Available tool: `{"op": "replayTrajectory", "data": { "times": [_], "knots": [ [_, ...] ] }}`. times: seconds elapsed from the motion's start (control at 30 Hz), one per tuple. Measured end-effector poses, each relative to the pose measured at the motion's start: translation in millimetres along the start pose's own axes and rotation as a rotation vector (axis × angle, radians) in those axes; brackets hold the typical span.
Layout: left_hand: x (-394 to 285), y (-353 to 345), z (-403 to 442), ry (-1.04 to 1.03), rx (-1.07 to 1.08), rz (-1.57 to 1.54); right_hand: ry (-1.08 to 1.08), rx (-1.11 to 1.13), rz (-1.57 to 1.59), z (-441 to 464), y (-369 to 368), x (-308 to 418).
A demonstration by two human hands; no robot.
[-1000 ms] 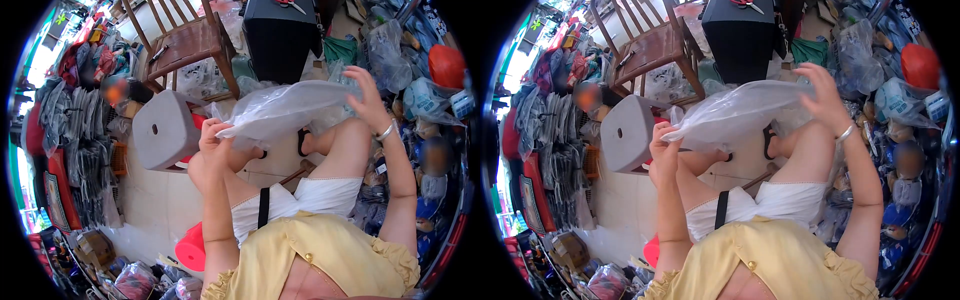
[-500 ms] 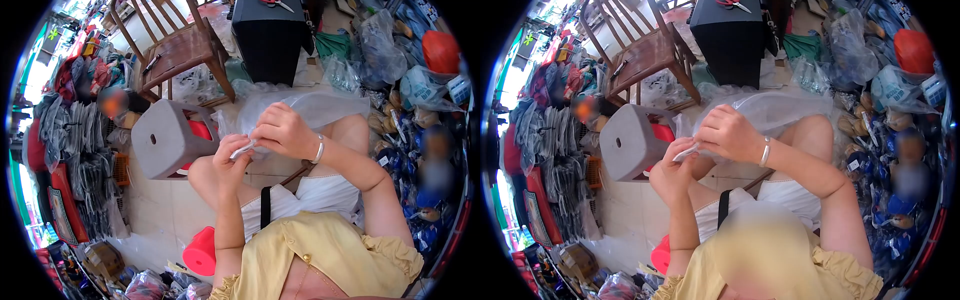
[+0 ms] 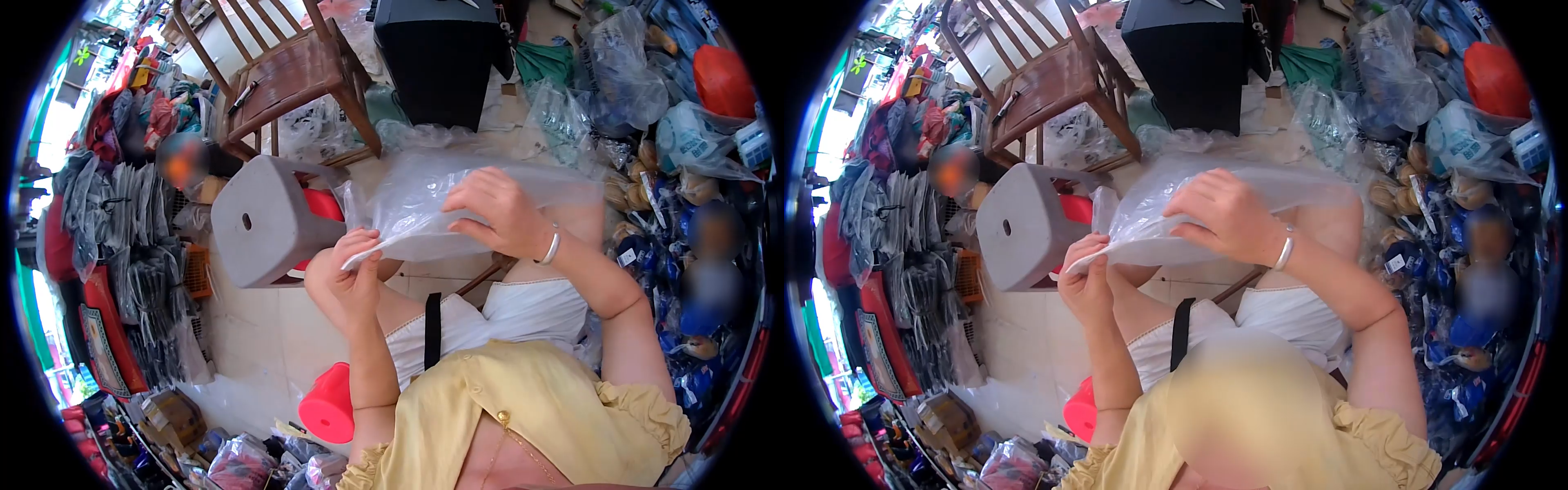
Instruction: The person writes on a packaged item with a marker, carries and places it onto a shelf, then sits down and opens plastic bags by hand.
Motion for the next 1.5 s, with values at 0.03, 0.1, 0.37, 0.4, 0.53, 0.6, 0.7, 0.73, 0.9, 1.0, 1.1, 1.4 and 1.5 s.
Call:
{"op": "replayTrajectory", "data": {
  "times": [0.03,0.1,0.37,0.4,0.53,0.6,0.7,0.73,0.9,1.0,1.1,1.4,1.5],
  "knots": [
    [0.8,-1.5,0.0,0.016,-0.002,0.009,0.0,-0.001,0.004,3.5,-2.8,4.7],
    [1.6,-3.8,0.0,0.033,-0.001,0.019,0.079,-0.036,0.02,8.4,-5.9,21.0],
    [-13.9,-15.7,8.1,0.003,0.076,0.133,0.129,-0.032,0.091,14.0,-26.0,33.5],
    [-9.4,-14.6,6.2,0.005,0.07,0.133,0.13,-0.041,0.098,14.0,-25.5,34.0],
    [-2.6,-12.0,0.2,-0.006,0.024,0.016,0.151,-0.038,0.064,14.6,-28.2,38.1],
    [-1.0,-11.8,-1.0,0.033,0.017,-0.008,0.133,-0.025,-0.027,14.9,-32.7,36.2],
    [1.6,-12.9,-4.7,0.058,0.026,0.035,0.117,-0.016,-0.033,19.0,-32.6,31.2],
    [7.5,-9.4,-10.0,0.095,-0.004,0.049,0.122,-0.012,-0.037,19.9,-31.5,31.3],
    [8.0,-0.1,-9.0,0.005,-0.269,-0.155,0.027,-0.039,-0.009,26.2,-20.1,21.3],
    [15.7,6.2,-12.0,0.017,-0.317,-0.222,0.019,-0.001,-0.002,24.9,-19.1,22.2],
    [14.4,-17.0,1.1,-0.022,-0.218,-0.351,0.014,0.021,-0.011,23.2,-20.6,25.4],
    [-6.8,-31.4,11.4,-0.01,-0.019,0.167,0.033,0.045,-0.096,18.6,-26.4,29.1],
    [-10.5,-30.5,11.0,-0.038,-0.013,0.206,0.076,0.044,-0.119,18.3,-28.6,33.6]
  ]
}}
Point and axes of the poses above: each hand's wrist, its own z-axis towards the middle knuckle, its own y-axis out of the back of the hand, x = y × z, the point moved 10 cm from there along z, towards the middle knuckle, and after that the axes turned 12 degrees about -y, right-handed, at the moved point
